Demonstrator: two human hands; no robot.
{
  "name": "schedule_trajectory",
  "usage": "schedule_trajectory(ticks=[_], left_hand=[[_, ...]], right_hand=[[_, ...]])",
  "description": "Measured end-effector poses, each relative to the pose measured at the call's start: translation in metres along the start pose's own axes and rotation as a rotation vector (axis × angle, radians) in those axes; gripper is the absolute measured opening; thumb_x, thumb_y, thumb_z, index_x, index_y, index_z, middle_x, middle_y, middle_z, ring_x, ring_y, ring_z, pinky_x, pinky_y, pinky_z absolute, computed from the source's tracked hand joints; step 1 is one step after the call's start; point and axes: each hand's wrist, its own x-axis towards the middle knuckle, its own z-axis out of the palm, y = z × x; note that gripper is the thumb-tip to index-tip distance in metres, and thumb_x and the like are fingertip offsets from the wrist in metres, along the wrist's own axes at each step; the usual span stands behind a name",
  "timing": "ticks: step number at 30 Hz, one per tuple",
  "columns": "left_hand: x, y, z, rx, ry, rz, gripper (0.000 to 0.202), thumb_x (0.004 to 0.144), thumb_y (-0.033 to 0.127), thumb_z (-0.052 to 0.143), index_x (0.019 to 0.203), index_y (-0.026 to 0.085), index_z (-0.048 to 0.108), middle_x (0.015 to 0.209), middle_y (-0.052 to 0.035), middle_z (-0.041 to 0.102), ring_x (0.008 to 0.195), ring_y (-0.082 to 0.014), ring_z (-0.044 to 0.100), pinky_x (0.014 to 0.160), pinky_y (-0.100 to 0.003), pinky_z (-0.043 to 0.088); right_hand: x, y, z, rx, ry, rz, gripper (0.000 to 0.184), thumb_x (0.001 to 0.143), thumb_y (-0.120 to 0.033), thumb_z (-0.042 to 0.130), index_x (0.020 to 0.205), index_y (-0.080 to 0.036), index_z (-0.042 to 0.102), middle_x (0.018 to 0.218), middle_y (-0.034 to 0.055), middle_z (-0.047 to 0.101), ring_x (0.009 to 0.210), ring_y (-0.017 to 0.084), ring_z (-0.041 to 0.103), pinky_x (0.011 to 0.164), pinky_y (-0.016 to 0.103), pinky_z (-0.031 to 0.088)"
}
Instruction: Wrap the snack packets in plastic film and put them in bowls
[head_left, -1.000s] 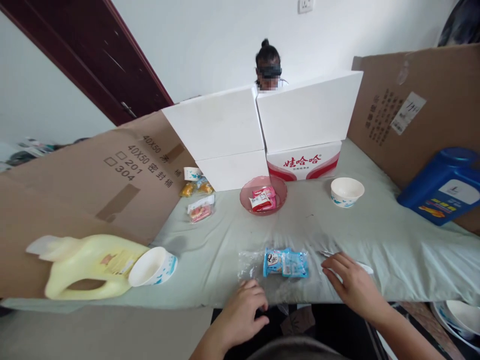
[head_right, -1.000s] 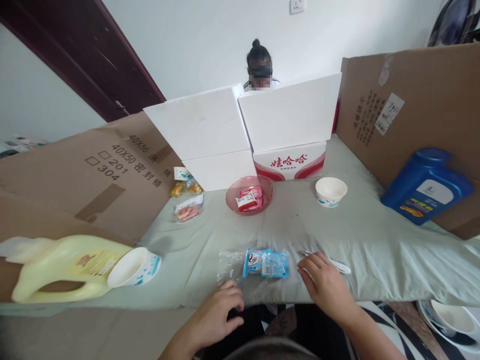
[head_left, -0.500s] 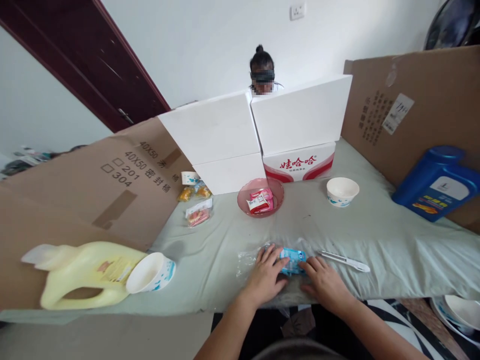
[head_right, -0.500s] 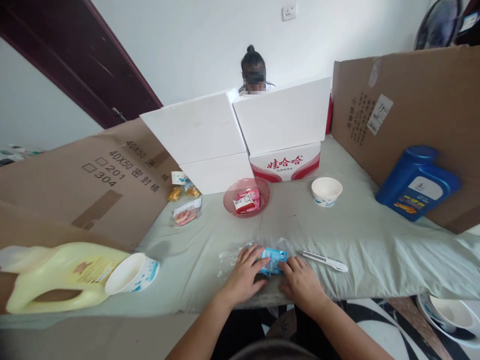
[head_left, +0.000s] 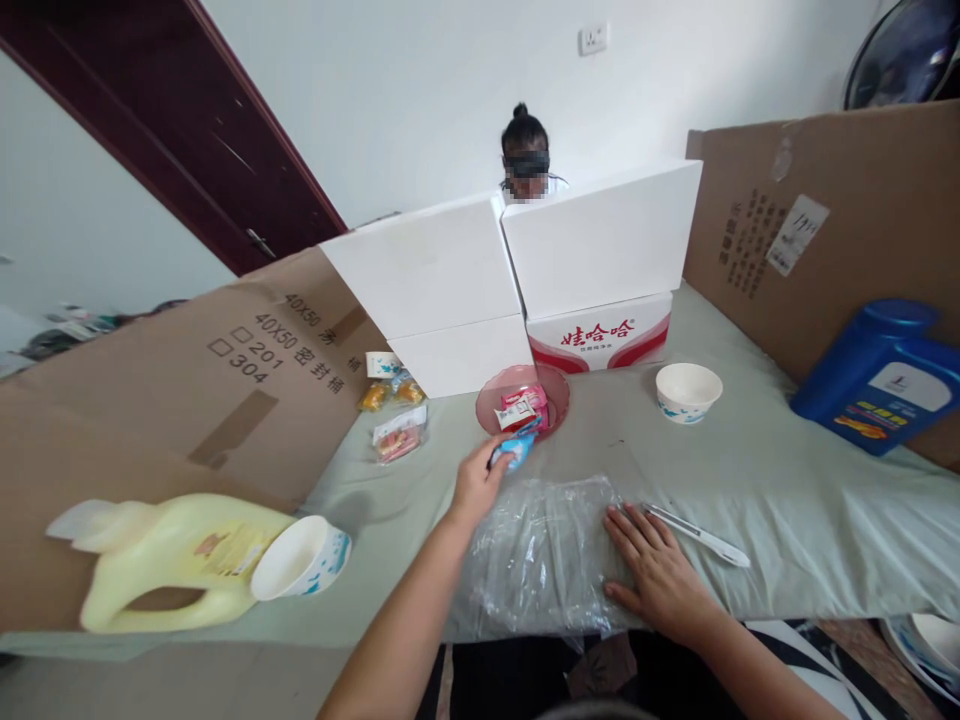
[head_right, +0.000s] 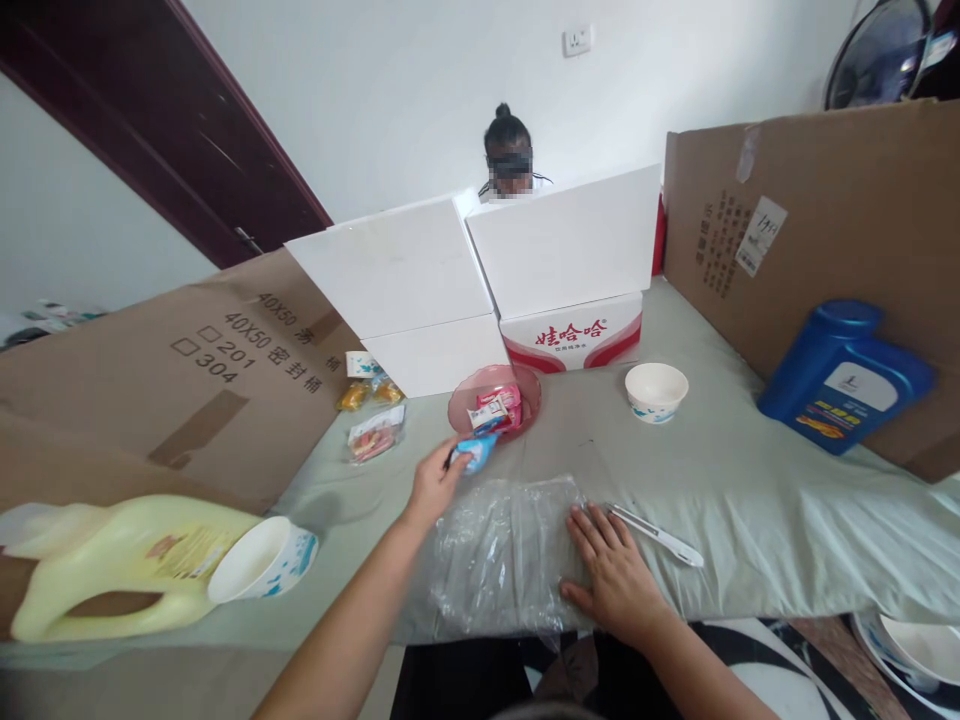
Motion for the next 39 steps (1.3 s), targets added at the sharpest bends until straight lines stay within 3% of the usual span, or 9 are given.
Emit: schedule_trajectory(ticks=[5,8,13,17,21,28,30,33,39], left_hand=[[0.073,0.008,0.011,0.218,0.025,0.112,0.032,0.09,0.034,0.056,0.118,0.02,0.061,0.121,-0.0092,0.064,0.114,-0.0239,0.058,0.101,-0.039,0.044],[0.082,0.012,0.031,0.275,-0.073,0.084,0.04,0.088,0.034,0.06,0.124,0.018,0.055,0.125,-0.0126,0.06,0.117,-0.0269,0.055,0.101,-0.044,0.044],[0.022,0.024,0.047,0.203,0.028,0.194,0.025,0.093,0.027,0.048,0.113,0.017,0.059,0.112,-0.0112,0.062,0.109,-0.0237,0.056,0.096,-0.042,0.046],[-0.056,0.032,0.048,0.179,-0.318,0.294,0.02,0.092,0.023,0.048,0.102,0.02,0.065,0.099,-0.0065,0.064,0.095,-0.0193,0.059,0.088,-0.035,0.05],[-0.106,0.002,0.035,0.425,-0.491,0.227,0.044,0.09,0.034,0.056,0.133,0.027,0.052,0.137,-0.0086,0.051,0.129,-0.0286,0.043,0.107,-0.051,0.035],[-0.132,-0.069,-0.021,0.65,-0.082,-0.093,0.043,0.095,0.035,0.042,0.13,0.014,0.054,0.139,-0.0178,0.049,0.134,-0.036,0.037,0.104,-0.061,0.035],[-0.142,-0.06,-0.032,0.554,-0.027,-0.022,0.036,0.094,0.034,0.043,0.12,0.015,0.059,0.13,-0.0161,0.056,0.129,-0.0325,0.045,0.103,-0.055,0.04],[-0.161,-0.03,-0.04,0.366,-0.165,0.128,0.027,0.092,0.031,0.05,0.116,0.021,0.06,0.12,-0.0106,0.061,0.123,-0.0268,0.05,0.102,-0.046,0.045],[-0.192,0.001,-0.04,0.292,-0.498,0.164,0.07,0.068,0.038,0.077,0.131,0.022,0.049,0.135,-0.014,0.052,0.131,-0.0361,0.042,0.104,-0.055,0.043]], right_hand=[[0.001,0.0,-0.001,0.005,-0.023,0.004,0.076,0.088,-0.062,0.045,0.149,-0.02,0.03,0.152,0.0088,0.034,0.139,0.032,0.029,0.111,0.053,0.023],[0.0,0.001,-0.002,0.007,-0.034,0.008,0.077,0.087,-0.063,0.046,0.149,-0.02,0.031,0.153,0.0084,0.034,0.14,0.032,0.028,0.111,0.052,0.022],[0.0,0.001,-0.002,0.004,-0.028,0.0,0.077,0.087,-0.06,0.048,0.15,-0.02,0.028,0.153,0.0078,0.033,0.14,0.031,0.027,0.111,0.051,0.022],[0.0,0.0,-0.005,-0.003,-0.028,0.006,0.075,0.087,-0.061,0.048,0.148,-0.02,0.032,0.153,0.0074,0.034,0.139,0.031,0.029,0.111,0.051,0.022],[0.0,-0.001,-0.006,-0.01,-0.046,0.011,0.075,0.087,-0.061,0.048,0.147,-0.018,0.034,0.153,0.0079,0.034,0.14,0.032,0.028,0.111,0.051,0.024],[-0.001,0.0,-0.002,-0.002,-0.033,-0.008,0.073,0.088,-0.061,0.047,0.147,-0.019,0.034,0.152,0.0085,0.036,0.14,0.033,0.027,0.11,0.055,0.026],[-0.002,0.001,-0.005,0.014,-0.016,-0.007,0.069,0.089,-0.06,0.047,0.145,-0.02,0.039,0.151,0.0092,0.037,0.14,0.032,0.028,0.109,0.053,0.03],[-0.007,0.003,-0.015,0.067,0.009,-0.013,0.058,0.092,-0.054,0.046,0.14,-0.02,0.046,0.151,0.01,0.037,0.141,0.029,0.027,0.109,0.048,0.033],[-0.026,0.0,-0.043,0.276,-0.189,-0.15,0.084,0.074,-0.069,0.062,0.138,-0.018,0.048,0.148,0.0145,0.04,0.142,0.035,0.023,0.113,0.055,0.026]])
